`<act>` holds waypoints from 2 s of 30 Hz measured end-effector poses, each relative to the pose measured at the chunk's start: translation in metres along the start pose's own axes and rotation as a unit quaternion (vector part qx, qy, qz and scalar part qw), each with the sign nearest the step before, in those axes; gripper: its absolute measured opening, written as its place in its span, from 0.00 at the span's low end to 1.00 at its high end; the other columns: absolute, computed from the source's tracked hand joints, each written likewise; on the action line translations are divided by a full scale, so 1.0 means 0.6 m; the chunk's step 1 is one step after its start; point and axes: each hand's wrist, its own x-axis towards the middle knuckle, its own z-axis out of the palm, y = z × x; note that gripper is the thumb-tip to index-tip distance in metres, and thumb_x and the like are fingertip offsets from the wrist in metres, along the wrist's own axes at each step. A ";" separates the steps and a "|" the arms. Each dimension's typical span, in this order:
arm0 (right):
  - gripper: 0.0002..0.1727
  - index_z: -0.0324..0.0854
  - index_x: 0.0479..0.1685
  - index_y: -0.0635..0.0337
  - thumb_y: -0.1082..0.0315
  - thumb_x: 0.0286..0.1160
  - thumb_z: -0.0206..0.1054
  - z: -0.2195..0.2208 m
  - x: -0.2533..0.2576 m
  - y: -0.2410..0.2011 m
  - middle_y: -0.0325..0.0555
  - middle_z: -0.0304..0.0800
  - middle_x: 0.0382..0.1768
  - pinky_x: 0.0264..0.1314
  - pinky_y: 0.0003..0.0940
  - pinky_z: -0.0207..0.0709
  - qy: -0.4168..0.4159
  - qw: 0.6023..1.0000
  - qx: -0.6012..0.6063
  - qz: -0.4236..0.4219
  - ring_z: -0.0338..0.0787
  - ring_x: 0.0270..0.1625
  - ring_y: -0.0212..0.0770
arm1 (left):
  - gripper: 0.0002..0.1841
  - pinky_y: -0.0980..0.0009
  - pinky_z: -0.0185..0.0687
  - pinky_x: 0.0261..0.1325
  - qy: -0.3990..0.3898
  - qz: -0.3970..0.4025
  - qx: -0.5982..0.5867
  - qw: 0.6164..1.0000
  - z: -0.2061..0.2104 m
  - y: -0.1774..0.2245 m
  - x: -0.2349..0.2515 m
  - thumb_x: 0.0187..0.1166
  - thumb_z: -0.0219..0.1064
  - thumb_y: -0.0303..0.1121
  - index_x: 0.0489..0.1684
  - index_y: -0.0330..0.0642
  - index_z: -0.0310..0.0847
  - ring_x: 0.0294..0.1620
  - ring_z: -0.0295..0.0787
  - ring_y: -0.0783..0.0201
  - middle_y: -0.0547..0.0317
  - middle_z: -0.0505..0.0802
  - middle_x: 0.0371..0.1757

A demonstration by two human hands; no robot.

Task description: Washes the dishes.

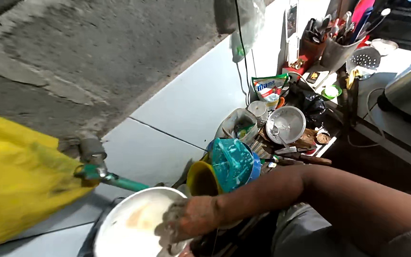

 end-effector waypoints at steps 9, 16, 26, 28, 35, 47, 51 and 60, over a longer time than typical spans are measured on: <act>0.26 0.83 0.64 0.74 0.67 0.70 0.79 -0.123 -0.031 0.009 0.66 0.91 0.54 0.68 0.55 0.78 -0.043 0.915 0.377 0.137 0.90 0.60 0.57 | 0.31 0.66 0.91 0.52 -0.056 -0.082 0.047 0.994 -0.051 -0.017 -0.048 0.72 0.48 0.17 0.78 0.46 0.53 0.53 0.89 0.72 0.65 0.85 0.57; 0.16 0.80 0.61 0.71 0.80 0.74 0.66 -0.313 -0.112 0.055 0.48 0.91 0.45 0.46 0.28 0.84 0.036 0.834 0.523 0.172 0.88 0.41 0.31 | 0.27 0.72 0.92 0.50 -0.121 -0.159 0.091 0.976 -0.025 -0.009 -0.158 0.69 0.50 0.13 0.70 0.41 0.59 0.45 0.92 0.78 0.72 0.91 0.45; 0.22 0.84 0.62 0.66 0.64 0.72 0.77 -0.302 -0.438 0.363 0.69 0.87 0.60 0.69 0.72 0.74 0.071 0.803 0.088 0.585 0.86 0.65 0.66 | 0.37 0.73 0.85 0.63 -0.298 -0.282 0.183 0.893 0.117 -0.102 -0.248 0.75 0.53 0.18 0.89 0.32 0.47 0.62 0.86 0.71 0.45 0.81 0.72; 0.28 0.83 0.67 0.64 0.59 0.68 0.79 -0.266 -0.489 0.413 0.74 0.79 0.68 0.65 0.78 0.73 0.023 0.763 0.027 0.645 0.82 0.68 0.73 | 0.40 0.68 0.83 0.68 -0.328 -0.306 0.159 0.880 0.148 -0.132 -0.247 0.73 0.51 0.18 0.92 0.37 0.43 0.69 0.82 0.67 0.44 0.76 0.78; 0.23 0.84 0.58 0.73 0.60 0.77 0.72 -0.252 -0.484 0.404 0.72 0.86 0.62 0.68 0.75 0.73 -0.080 0.622 0.032 0.778 0.84 0.69 0.70 | 0.43 0.63 0.76 0.75 -0.390 -0.320 0.241 0.829 0.214 -0.174 -0.218 0.75 0.52 0.16 0.95 0.47 0.40 0.81 0.72 0.61 0.47 0.65 0.89; 0.23 0.86 0.54 0.71 0.55 0.79 0.72 -0.351 -0.593 0.416 0.74 0.88 0.55 0.63 0.79 0.73 -0.044 0.685 -0.029 0.727 0.86 0.62 0.74 | 0.40 0.45 0.79 0.70 -0.426 -0.323 0.393 0.748 0.249 -0.262 -0.170 0.80 0.58 0.22 0.95 0.49 0.45 0.80 0.73 0.48 0.43 0.69 0.87; 0.21 0.85 0.47 0.75 0.59 0.85 0.65 -0.439 -0.549 0.328 0.77 0.87 0.51 0.60 0.80 0.70 0.003 0.691 -0.033 0.722 0.86 0.58 0.76 | 0.38 0.40 0.80 0.66 -0.427 -0.324 0.422 0.731 0.257 -0.288 -0.163 0.81 0.59 0.23 0.94 0.46 0.46 0.77 0.76 0.41 0.36 0.71 0.83; 0.10 0.83 0.49 0.73 0.72 0.79 0.69 -0.471 -0.425 0.222 0.66 0.87 0.42 0.52 0.68 0.78 0.089 0.796 0.045 0.597 0.88 0.45 0.61 | 0.38 0.46 0.73 0.76 -0.428 -0.239 0.475 0.731 0.271 -0.316 -0.163 0.77 0.62 0.19 0.91 0.41 0.53 0.80 0.73 0.43 0.35 0.73 0.83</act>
